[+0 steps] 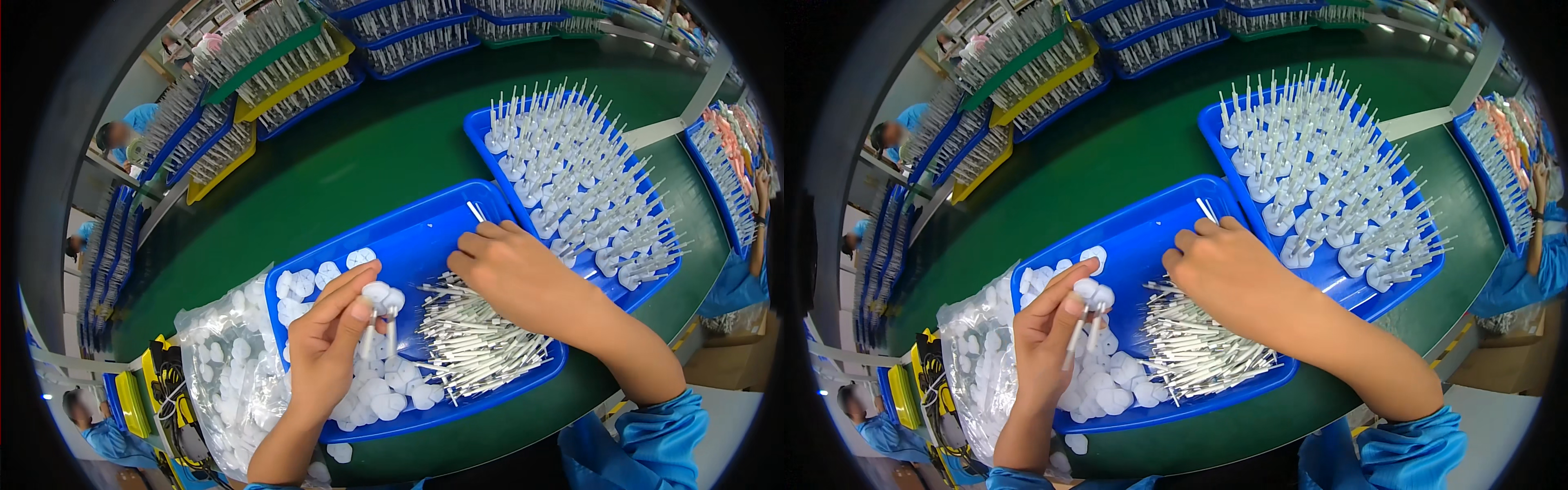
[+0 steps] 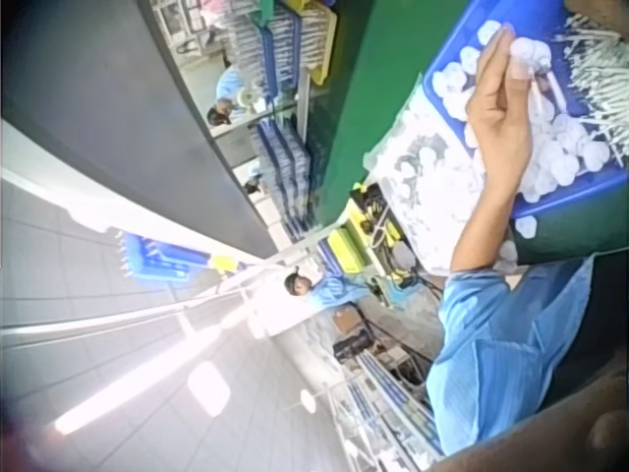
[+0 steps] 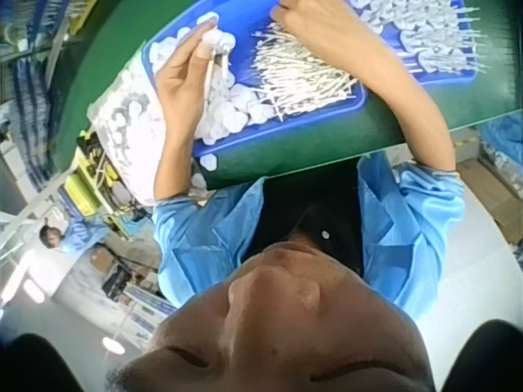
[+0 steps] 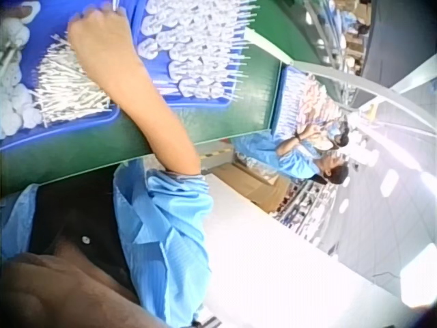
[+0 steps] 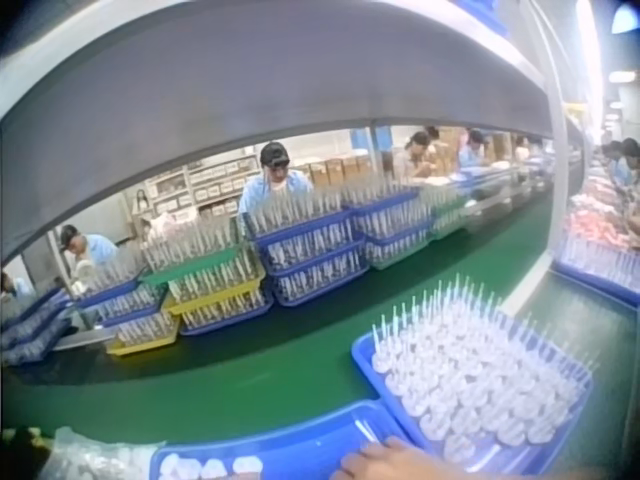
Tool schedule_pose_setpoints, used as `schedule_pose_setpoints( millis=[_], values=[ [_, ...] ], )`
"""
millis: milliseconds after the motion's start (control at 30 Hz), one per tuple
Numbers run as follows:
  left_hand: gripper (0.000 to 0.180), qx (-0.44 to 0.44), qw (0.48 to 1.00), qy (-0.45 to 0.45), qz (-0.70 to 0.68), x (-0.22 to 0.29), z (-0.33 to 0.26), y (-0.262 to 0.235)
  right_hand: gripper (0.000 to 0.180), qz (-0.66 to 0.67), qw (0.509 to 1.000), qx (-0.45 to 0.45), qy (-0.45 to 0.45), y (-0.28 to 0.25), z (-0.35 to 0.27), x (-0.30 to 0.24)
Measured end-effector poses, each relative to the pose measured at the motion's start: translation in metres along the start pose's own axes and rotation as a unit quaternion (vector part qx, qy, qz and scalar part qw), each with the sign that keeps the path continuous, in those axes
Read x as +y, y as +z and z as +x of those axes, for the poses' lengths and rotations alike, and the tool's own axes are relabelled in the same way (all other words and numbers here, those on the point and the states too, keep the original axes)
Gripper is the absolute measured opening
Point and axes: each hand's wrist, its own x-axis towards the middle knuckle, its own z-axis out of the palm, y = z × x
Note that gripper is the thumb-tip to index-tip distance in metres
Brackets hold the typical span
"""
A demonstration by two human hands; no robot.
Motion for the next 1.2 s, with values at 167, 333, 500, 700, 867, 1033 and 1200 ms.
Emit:
schedule_pose_setpoints(
  millis=[167,333,500,700,867,1033,1200],
  values=[
    [0.024,-0.025,0.999,0.011,-0.021,-0.012,0.002,-0.006,0.016,0.013,0.997,-0.077,0.027,0.007,0.007,0.000],
    [0.013,-0.063,0.988,-0.045,-0.130,-0.006,-0.001,-0.011,0.017,0.168,0.982,0.036,0.080,-0.023,-0.002,-0.015],
    [0.009,-0.100,0.968,-0.072,-0.219,-0.003,-0.002,-0.008,0.020,0.389,0.915,0.100,0.039,-0.023,-0.012,-0.036],
    [0.010,-0.109,0.970,-0.071,-0.208,-0.003,-0.003,-0.006,0.014,0.419,0.897,0.137,0.039,-0.008,-0.012,-0.045],
    [0.010,-0.100,0.968,-0.080,-0.218,-0.005,-0.004,-0.008,0.009,0.412,0.896,0.153,0.067,-0.011,-0.013,-0.047],
    [0.010,-0.102,0.966,-0.071,-0.226,-0.006,-0.004,-0.007,0.008,0.421,0.892,0.137,0.085,-0.012,-0.014,-0.046],
    [0.014,-0.104,0.971,-0.050,-0.209,-0.005,-0.005,-0.007,0.011,0.441,0.881,0.128,0.114,-0.012,-0.014,-0.048]
  ],
)
